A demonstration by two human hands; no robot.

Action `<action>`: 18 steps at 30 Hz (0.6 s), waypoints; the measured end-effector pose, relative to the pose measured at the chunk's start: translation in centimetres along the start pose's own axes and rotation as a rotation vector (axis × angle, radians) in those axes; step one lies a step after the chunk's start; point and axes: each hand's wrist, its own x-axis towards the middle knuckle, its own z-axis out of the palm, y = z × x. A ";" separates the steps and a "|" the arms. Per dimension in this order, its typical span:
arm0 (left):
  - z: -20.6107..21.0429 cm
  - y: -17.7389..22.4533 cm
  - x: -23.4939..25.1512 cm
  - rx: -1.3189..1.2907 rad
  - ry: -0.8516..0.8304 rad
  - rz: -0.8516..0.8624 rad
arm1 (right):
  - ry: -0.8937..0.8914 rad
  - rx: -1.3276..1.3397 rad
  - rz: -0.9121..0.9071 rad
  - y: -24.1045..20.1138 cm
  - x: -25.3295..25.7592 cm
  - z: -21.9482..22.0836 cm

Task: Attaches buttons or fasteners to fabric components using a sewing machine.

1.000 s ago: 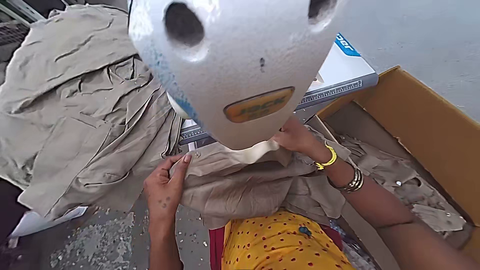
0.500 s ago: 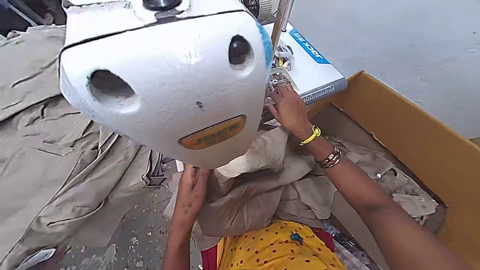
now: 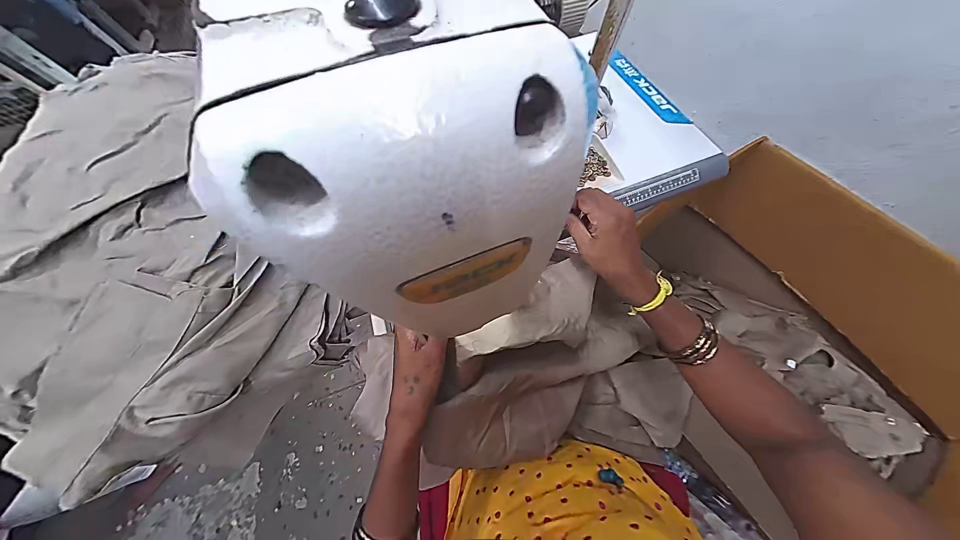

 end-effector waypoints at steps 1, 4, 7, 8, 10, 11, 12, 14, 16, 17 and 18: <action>-0.1 0.0 0.2 -0.004 -0.005 0.005 | -0.005 0.035 0.006 -0.4 0.1 -0.2; -0.2 -0.1 0.4 0.051 -0.028 -0.001 | -0.019 0.143 0.047 -1.9 1.0 -0.2; -1.1 0.9 -0.8 0.265 -0.076 0.073 | -0.021 0.201 -0.088 -4.3 1.1 -0.2; -1.7 1.7 -1.8 0.328 -0.137 0.148 | -0.028 0.209 -0.208 -5.3 0.7 -0.1; -2.4 2.8 -3.9 0.333 -0.246 0.271 | -0.058 0.147 -0.515 -7.3 -0.7 0.5; -2.5 3.0 -4.5 0.331 -0.263 0.292 | -0.079 0.077 -0.639 -8.1 -1.0 0.9; -2.5 2.9 -4.9 0.339 -0.239 0.300 | -0.089 0.047 -0.676 -8.6 -1.0 1.3; -2.9 2.7 -4.9 0.366 -0.185 0.328 | -0.068 -0.026 -0.656 -9.2 -0.8 1.4; -3.4 2.7 -5.5 0.296 -0.202 0.367 | -0.078 0.015 -0.619 -9.1 -1.4 0.9; -3.6 2.7 -5.8 0.257 -0.229 0.374 | -0.089 0.056 -0.645 -8.9 -1.7 0.7; -3.7 2.5 -6.0 0.230 -0.255 0.373 | -0.090 0.056 -0.698 -8.8 -1.8 0.6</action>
